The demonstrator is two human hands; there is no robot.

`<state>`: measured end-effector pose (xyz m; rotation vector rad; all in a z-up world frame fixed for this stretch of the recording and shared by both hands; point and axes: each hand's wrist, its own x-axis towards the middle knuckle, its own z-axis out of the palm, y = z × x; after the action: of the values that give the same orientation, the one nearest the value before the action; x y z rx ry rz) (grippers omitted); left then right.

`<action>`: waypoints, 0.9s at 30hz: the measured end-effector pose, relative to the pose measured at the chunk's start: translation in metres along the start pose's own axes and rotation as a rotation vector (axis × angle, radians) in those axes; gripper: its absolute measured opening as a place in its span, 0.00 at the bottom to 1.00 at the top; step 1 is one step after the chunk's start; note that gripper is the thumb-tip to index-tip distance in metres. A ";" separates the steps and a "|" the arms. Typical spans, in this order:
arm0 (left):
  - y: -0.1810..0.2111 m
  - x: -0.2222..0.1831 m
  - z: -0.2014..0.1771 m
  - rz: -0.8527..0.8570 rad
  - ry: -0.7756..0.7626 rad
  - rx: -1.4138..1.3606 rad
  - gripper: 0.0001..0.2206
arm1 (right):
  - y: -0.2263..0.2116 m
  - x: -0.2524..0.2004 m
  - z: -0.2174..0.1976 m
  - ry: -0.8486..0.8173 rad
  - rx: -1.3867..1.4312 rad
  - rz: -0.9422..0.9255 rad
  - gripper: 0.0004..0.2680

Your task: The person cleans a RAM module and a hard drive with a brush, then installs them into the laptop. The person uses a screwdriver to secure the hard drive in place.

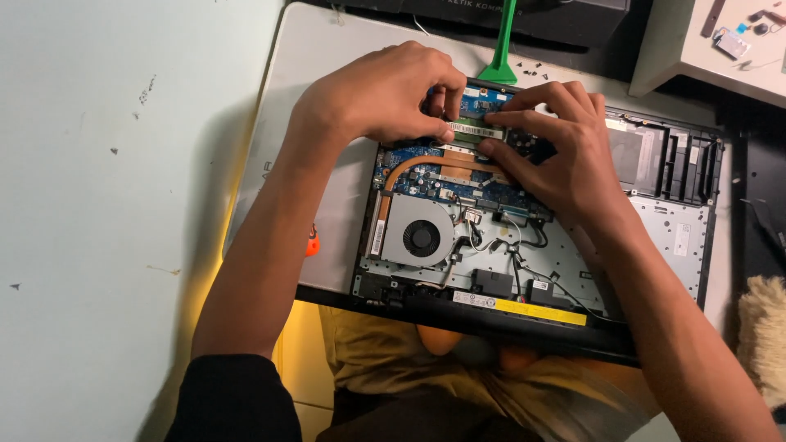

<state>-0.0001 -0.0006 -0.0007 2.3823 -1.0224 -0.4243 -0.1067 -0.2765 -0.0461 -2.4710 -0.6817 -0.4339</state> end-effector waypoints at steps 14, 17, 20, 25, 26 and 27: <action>0.004 0.003 0.005 -0.047 0.007 0.099 0.08 | 0.003 0.003 0.003 -0.018 0.037 0.060 0.16; 0.005 0.003 0.005 -0.046 0.008 0.096 0.06 | -0.001 0.005 -0.003 -0.048 0.092 0.105 0.12; 0.006 0.003 0.006 -0.069 -0.011 0.096 0.07 | -0.002 0.005 -0.003 -0.057 0.078 0.091 0.13; 0.002 0.006 0.011 -0.055 0.008 0.106 0.09 | -0.001 0.006 -0.003 -0.055 0.064 0.078 0.12; 0.004 0.005 0.010 -0.056 0.007 0.106 0.09 | -0.001 0.006 -0.003 -0.055 0.065 0.079 0.12; 0.005 0.005 0.009 -0.076 0.003 0.107 0.08 | -0.001 0.006 -0.003 -0.059 0.059 0.079 0.12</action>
<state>-0.0042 -0.0106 -0.0058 2.5225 -0.9783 -0.4028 -0.1030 -0.2758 -0.0409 -2.4536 -0.6091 -0.3076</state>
